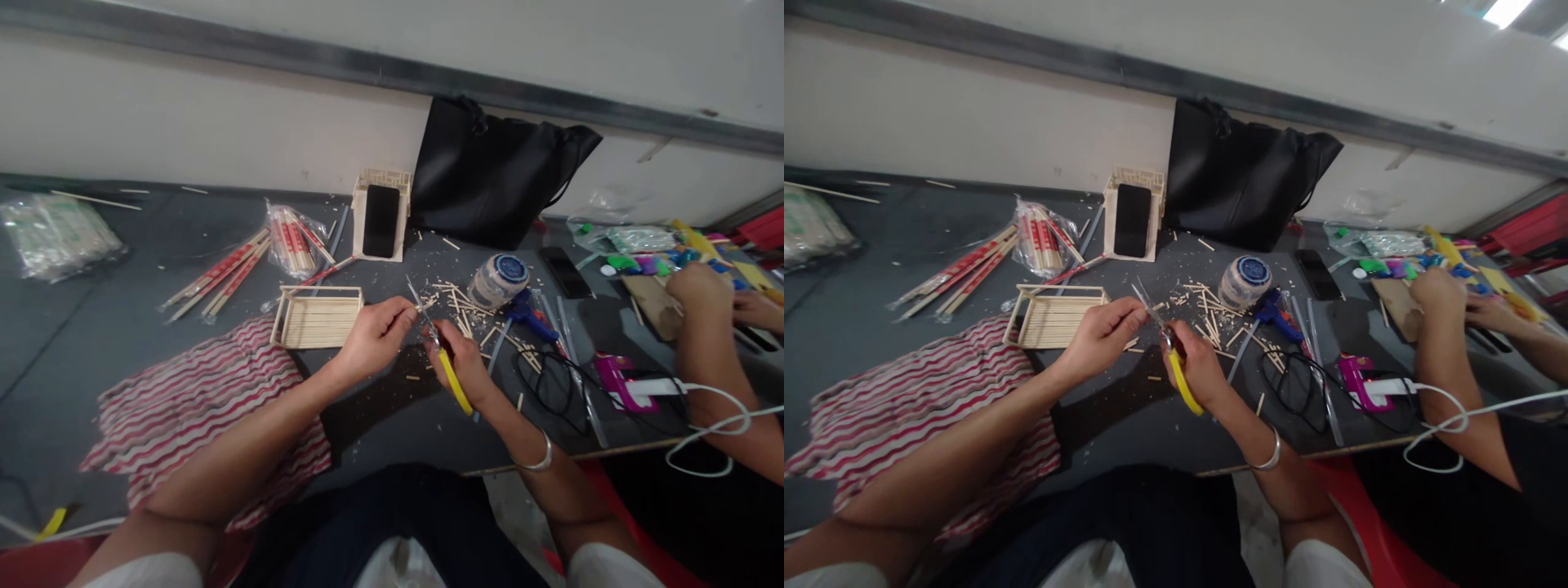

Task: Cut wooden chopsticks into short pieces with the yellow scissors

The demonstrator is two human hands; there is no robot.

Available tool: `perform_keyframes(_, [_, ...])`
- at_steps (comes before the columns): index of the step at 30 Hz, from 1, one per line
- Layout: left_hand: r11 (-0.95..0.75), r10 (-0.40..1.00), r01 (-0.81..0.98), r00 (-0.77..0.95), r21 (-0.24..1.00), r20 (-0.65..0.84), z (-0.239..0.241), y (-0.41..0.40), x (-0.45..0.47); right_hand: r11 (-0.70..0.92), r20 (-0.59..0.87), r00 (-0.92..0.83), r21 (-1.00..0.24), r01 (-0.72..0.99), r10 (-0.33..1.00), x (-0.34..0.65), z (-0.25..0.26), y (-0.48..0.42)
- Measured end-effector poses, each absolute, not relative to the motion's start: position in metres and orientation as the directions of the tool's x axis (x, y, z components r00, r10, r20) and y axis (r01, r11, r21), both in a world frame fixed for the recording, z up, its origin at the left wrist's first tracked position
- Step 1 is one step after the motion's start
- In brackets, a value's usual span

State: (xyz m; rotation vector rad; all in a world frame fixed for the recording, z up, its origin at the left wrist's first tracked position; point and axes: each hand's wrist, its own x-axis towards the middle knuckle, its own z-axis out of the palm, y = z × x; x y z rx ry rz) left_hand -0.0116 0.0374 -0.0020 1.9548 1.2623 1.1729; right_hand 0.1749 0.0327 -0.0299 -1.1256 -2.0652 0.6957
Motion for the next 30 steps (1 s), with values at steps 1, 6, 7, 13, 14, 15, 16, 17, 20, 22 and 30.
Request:
perform_keyframes(1, [-0.414,0.91,0.442,0.182,0.796,0.373,-0.002,0.038,-0.011,0.482,0.301,-0.398,-0.712,0.51,0.867,0.175,-0.029,0.032])
perform_keyframes(6, [-0.376,0.927,0.42,0.162,0.826,0.339,-0.002,0.04,-0.012,0.452,0.275,-0.376,-0.704,0.548,0.885,0.176,-0.032,0.035])
perform_keyframes(7, [-0.365,0.931,0.418,0.153,0.832,0.331,-0.002,0.04,-0.012,0.445,0.269,-0.371,-0.704,0.554,0.889,0.177,-0.033,0.037])
perform_keyframes(13, [-0.351,0.935,0.449,0.112,0.822,0.337,-0.002,0.036,-0.01,0.419,0.231,-0.383,-0.734,0.535,0.894,0.179,-0.041,0.04])
perform_keyframes(14, [-0.372,0.925,0.469,0.116,0.801,0.362,-0.002,0.035,-0.009,0.418,0.232,-0.384,-0.742,0.524,0.894,0.178,-0.041,0.04])
perform_keyframes(15, [-0.397,0.913,0.492,0.123,0.775,0.389,-0.002,0.034,-0.009,0.419,0.239,-0.379,-0.747,0.516,0.894,0.178,-0.04,0.039])
perform_keyframes(16, [-0.418,0.901,0.513,0.127,0.75,0.415,-0.002,0.034,-0.01,0.42,0.248,-0.371,-0.749,0.512,0.895,0.177,-0.039,0.038])
perform_keyframes(17, [-0.429,0.892,0.529,0.122,0.732,0.435,-0.001,0.034,-0.01,0.422,0.256,-0.364,-0.75,0.51,0.896,0.177,-0.037,0.037])
perform_keyframes(20, [-0.39,0.898,0.548,0.047,0.74,0.438,0.0,0.036,-0.015,0.407,0.261,-0.342,-0.775,0.483,0.903,0.176,-0.03,0.035])
perform_keyframes(22, [-0.359,0.908,0.551,0.02,0.753,0.418,0.001,0.038,-0.016,0.376,0.267,-0.293,-0.822,0.428,0.918,0.176,-0.025,0.034])
perform_keyframes(30, [-0.531,0.845,0.554,0.403,0.641,0.352,-0.009,0.036,-0.007,0.446,0.385,-0.228,-0.812,0.378,0.894,0.181,-0.021,0.036])
